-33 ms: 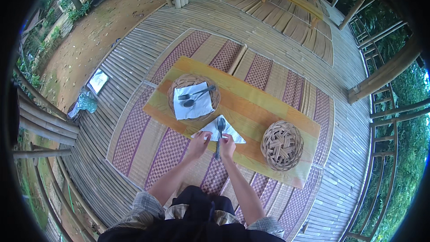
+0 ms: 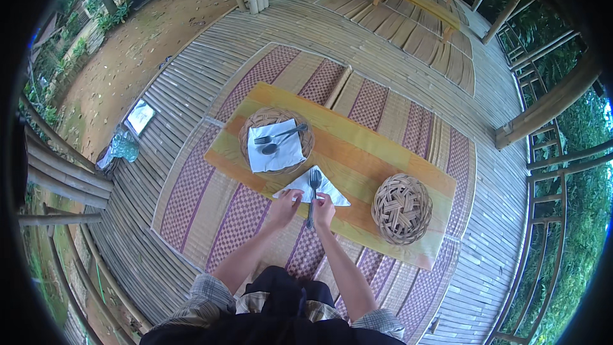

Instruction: Set the table by laying down mats, arranging baskets, and folding napkins around spoons and forks.

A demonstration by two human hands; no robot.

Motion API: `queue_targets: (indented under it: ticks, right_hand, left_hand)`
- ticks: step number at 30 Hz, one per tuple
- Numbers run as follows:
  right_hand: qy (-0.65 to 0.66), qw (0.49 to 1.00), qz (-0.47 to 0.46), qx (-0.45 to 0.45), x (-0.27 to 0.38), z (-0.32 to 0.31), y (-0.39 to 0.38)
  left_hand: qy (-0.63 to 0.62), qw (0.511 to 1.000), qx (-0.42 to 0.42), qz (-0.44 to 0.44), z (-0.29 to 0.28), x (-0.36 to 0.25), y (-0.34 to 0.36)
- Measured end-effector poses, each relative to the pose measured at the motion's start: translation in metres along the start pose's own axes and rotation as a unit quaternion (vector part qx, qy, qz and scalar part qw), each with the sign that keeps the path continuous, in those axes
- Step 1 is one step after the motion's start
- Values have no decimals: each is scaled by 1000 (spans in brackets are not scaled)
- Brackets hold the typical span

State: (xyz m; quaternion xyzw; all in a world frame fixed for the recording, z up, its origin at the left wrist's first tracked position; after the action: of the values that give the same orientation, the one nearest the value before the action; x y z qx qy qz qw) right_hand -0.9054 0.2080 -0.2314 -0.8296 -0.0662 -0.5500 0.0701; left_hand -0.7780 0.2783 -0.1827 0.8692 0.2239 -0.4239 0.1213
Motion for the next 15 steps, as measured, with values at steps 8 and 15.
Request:
queue_targets:
  ticks: [8,15]
  right_hand:
    - [-61,996,57,11,-3,13,-13]
    - [-116,992,36,18,-5,12,0]
  left_hand:
    - [21,999,21,35,24,5,-6]
    - [-41,998,32,-17,38,11,-7]
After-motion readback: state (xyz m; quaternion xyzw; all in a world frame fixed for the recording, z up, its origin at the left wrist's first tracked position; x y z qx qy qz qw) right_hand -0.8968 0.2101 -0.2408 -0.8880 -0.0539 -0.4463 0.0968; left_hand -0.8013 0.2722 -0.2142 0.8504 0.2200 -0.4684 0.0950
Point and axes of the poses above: each hand's wrist, its own y-axis towards the middle knuckle, its own z-axis out of the palm, x = y × z, the point moved 7 cm from there along y, towards the middle knuckle, and after that the axes turned 5 degrees about -z, right-handed, at the moved point
